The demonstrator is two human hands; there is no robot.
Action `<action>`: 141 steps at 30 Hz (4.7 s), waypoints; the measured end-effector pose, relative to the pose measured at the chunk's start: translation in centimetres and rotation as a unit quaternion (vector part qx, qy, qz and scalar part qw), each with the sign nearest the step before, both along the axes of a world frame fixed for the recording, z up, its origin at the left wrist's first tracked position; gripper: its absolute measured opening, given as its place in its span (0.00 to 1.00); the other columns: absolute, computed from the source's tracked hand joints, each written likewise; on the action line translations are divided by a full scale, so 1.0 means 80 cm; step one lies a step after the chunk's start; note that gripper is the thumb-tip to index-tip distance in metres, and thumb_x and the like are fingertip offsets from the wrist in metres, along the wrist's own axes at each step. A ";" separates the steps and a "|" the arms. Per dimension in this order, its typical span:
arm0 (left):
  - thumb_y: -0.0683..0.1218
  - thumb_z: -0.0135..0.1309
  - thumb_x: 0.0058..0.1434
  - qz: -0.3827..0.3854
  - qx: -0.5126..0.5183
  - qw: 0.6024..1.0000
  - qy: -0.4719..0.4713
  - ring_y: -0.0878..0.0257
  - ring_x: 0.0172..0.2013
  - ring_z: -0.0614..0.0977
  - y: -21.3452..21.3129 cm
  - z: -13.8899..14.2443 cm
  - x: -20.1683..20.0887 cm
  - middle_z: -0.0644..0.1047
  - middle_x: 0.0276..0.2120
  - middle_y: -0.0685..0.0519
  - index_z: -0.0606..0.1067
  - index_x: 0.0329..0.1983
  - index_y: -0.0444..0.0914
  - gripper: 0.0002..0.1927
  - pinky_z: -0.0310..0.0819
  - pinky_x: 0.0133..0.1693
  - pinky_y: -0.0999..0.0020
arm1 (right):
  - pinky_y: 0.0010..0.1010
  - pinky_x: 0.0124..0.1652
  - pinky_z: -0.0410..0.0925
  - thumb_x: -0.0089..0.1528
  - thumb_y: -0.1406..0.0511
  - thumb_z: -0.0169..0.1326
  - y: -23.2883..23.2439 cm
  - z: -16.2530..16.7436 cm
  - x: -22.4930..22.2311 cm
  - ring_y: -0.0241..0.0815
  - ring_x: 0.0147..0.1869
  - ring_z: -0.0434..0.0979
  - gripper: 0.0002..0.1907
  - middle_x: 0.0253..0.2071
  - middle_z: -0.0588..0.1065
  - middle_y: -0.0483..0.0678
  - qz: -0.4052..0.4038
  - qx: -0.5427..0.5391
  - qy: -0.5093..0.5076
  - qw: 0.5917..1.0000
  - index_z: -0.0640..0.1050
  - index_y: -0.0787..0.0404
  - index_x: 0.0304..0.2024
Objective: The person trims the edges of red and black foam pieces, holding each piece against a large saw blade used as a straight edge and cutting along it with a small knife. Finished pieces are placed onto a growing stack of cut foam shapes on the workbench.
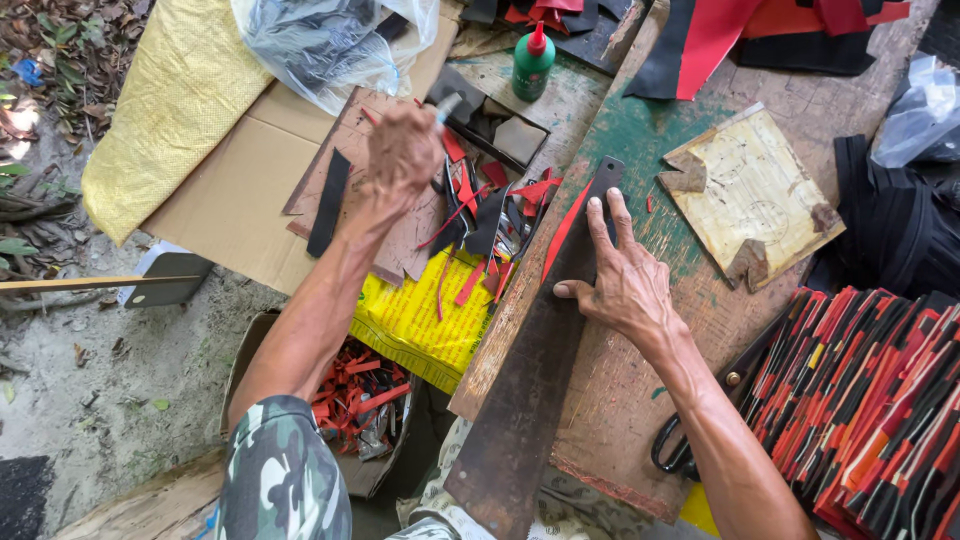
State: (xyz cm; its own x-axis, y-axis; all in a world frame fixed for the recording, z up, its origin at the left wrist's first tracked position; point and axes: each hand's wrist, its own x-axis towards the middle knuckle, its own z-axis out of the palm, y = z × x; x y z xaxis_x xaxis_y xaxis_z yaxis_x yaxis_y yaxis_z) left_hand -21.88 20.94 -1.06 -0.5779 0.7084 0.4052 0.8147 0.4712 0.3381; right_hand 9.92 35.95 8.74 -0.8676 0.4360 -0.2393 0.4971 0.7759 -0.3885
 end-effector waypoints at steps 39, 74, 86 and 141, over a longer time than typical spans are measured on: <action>0.45 0.53 0.67 -0.042 0.156 0.794 -0.586 0.69 0.17 0.79 0.110 0.048 0.250 0.83 0.30 0.50 0.80 0.50 0.29 0.15 0.74 0.16 0.71 | 0.53 0.49 0.72 0.44 0.50 0.73 0.034 -0.016 0.028 0.65 0.60 0.75 0.65 0.79 0.45 0.52 -0.010 -0.035 0.010 0.999 0.53 0.54 0.75; 0.45 0.49 0.67 -0.091 0.038 0.879 -0.467 0.67 0.14 0.79 0.146 0.051 0.253 0.72 0.11 0.52 0.78 0.26 0.32 0.16 0.71 0.17 0.68 | 0.53 0.44 0.74 0.43 0.49 0.74 0.064 -0.042 0.039 0.65 0.56 0.77 0.66 0.78 0.45 0.54 -0.001 -0.029 0.009 1.000 0.52 0.55 0.75; 0.43 0.50 0.65 -0.083 0.016 0.898 -0.431 0.63 0.16 0.80 0.084 0.065 0.280 0.73 0.14 0.45 0.77 0.30 0.30 0.12 0.69 0.20 0.63 | 0.54 0.43 0.74 0.44 0.51 0.74 0.062 -0.049 0.036 0.67 0.56 0.77 0.65 0.78 0.46 0.56 0.007 -0.019 0.020 1.000 0.53 0.58 0.75; 0.45 0.50 0.68 -0.073 0.086 0.850 -0.514 0.71 0.14 0.78 0.120 0.029 0.264 0.76 0.15 0.56 0.83 0.43 0.32 0.14 0.73 0.16 0.72 | 0.53 0.48 0.72 0.45 0.49 0.73 0.044 -0.061 0.044 0.66 0.59 0.75 0.66 0.79 0.44 0.56 0.001 -0.034 0.014 0.999 0.51 0.57 0.76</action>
State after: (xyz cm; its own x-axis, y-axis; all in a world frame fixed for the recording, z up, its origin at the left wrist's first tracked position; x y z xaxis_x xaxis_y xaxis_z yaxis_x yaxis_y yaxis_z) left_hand -0.80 30.57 1.24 -0.5998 0.7848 -0.1560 0.0929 0.2620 0.9606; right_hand 13.44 39.46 3.90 -0.8750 0.4179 -0.2443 0.4840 0.7483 -0.4536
